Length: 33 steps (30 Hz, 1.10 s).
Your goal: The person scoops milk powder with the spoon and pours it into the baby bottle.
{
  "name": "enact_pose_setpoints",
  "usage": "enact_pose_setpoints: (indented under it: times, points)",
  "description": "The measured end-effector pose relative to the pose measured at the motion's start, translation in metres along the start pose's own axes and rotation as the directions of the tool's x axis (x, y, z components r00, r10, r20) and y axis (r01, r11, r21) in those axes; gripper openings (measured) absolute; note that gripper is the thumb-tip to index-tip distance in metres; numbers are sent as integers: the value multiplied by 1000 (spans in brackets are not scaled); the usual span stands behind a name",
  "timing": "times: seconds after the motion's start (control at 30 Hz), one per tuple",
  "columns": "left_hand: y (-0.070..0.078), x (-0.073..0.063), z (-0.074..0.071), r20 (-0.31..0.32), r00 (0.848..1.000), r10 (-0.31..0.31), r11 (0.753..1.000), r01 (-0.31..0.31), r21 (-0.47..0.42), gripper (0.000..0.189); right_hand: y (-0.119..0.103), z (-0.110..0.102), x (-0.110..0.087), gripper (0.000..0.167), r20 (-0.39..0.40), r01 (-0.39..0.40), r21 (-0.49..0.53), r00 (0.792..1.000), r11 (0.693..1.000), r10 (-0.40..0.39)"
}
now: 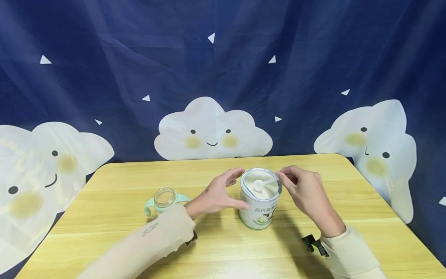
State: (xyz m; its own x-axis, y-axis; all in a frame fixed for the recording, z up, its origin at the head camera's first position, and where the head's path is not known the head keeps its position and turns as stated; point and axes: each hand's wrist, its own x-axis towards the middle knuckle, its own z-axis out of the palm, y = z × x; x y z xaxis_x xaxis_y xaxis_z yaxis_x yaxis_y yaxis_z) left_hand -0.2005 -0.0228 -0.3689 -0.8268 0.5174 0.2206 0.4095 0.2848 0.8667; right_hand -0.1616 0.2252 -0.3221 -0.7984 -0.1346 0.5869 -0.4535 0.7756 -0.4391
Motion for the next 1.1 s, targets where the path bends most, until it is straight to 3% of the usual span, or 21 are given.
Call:
enact_pose_setpoints:
  times: [0.17,0.47,0.67,0.9,1.1]
  points:
    - [-2,4,7,0,1000,-20,999,20,-25,101,-1,3,-1,3,-29,49,-29,998,998,-50]
    - [-4,10,17,-6,999,-54,997,53,-58,99,-10,6,2,14,-31,30,-109,999,994,-34]
    - [-4,11,19,-5,998,-60,995,59,-83,97,-20,17,10,14,18,124,-152,992,981,-123]
    - [-5,12,20,0,999,-51,992,51,-115,93,-30,30,20,14,58,172,-63,984,983,-168]
    - [-6,11,20,3,998,-64,991,64,-114,92,-33,33,22,10,146,204,15,968,979,-204]
